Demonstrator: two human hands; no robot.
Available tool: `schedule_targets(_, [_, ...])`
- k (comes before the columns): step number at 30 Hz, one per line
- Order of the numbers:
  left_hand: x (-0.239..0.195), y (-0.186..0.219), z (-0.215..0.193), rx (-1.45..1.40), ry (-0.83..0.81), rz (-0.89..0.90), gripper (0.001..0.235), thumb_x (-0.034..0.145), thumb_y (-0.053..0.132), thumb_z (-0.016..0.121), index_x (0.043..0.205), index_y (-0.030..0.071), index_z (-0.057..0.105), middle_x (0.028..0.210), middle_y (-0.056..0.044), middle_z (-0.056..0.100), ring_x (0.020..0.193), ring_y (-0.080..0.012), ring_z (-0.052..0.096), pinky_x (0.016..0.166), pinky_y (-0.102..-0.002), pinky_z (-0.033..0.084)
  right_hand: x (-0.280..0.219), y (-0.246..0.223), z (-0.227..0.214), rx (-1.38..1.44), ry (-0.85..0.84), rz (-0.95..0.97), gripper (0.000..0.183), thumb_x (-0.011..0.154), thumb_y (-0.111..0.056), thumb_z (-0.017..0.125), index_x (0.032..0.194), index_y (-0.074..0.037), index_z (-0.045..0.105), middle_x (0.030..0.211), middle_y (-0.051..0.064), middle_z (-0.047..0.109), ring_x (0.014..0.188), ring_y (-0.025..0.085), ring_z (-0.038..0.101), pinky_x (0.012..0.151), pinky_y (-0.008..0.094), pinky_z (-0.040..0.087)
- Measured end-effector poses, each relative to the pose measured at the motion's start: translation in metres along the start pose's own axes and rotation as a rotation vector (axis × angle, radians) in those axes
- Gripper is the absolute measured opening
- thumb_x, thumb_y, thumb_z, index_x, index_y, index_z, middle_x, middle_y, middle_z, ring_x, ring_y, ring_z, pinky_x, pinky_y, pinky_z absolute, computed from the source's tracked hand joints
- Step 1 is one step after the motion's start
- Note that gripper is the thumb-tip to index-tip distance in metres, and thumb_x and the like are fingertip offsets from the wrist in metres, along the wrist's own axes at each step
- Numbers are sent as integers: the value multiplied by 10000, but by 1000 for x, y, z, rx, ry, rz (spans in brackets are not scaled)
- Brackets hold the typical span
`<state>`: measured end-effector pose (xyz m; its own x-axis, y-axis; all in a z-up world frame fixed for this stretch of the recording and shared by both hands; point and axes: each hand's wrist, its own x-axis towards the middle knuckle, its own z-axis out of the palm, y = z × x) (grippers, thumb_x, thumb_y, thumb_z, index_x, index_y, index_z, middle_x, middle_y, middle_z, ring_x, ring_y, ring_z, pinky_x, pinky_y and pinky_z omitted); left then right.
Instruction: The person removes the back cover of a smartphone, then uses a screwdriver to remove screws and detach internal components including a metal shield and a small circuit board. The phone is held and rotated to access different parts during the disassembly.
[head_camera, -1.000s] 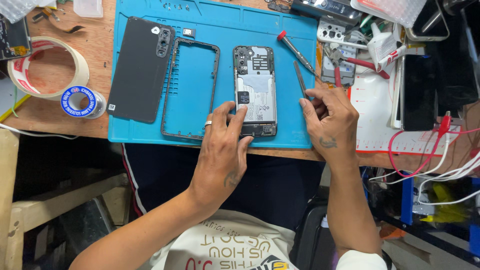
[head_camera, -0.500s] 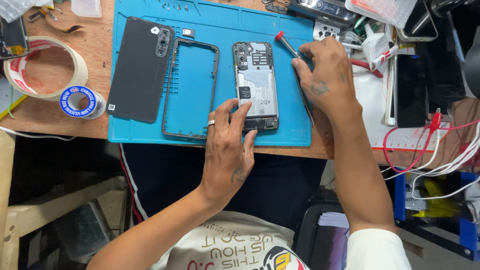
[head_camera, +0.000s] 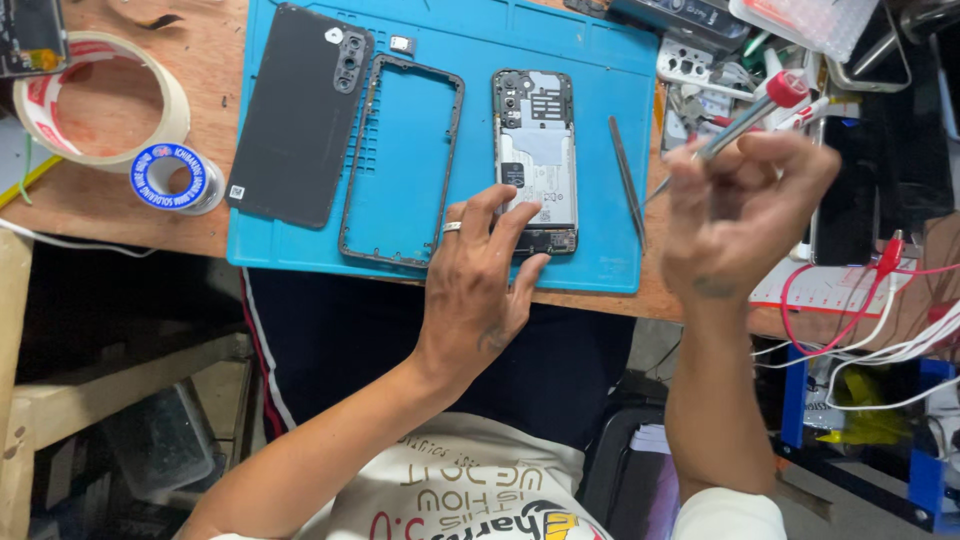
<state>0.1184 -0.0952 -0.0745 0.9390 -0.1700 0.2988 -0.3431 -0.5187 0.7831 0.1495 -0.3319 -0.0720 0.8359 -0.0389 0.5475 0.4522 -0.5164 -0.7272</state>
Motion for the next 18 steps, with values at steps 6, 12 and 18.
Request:
schedule_targets(6, [-1,3,-1,-17,26,-34,476,858,74,776,1298,25,600,1331,-161,548,1219,-362,545,1039,-443,474,-34,-7,26,64,-33,-93,869,1136,-44,734,1642,-168,39,1352,150,559,971,226,763,829,285,617])
schedule_targets(12, [-1,2,2,-22,52,-56,495,850,61,773,1309,12,594,1345,-165,547,1244,-368,543,1048,-443,476,-35,0,42,84,-93,-215,911,1066,26,701,1688,-224,84,1157,150,635,879,253,773,769,306,629])
schedule_targets(18, [0,3,3,-30,66,-61,490,855,64,778,1306,12,594,1352,-158,556,1231,-357,562,1023,-427,507,-29,-7,48,70,-181,-245,918,1023,35,686,1666,-262,103,1051,177,701,868,246,753,765,336,616])
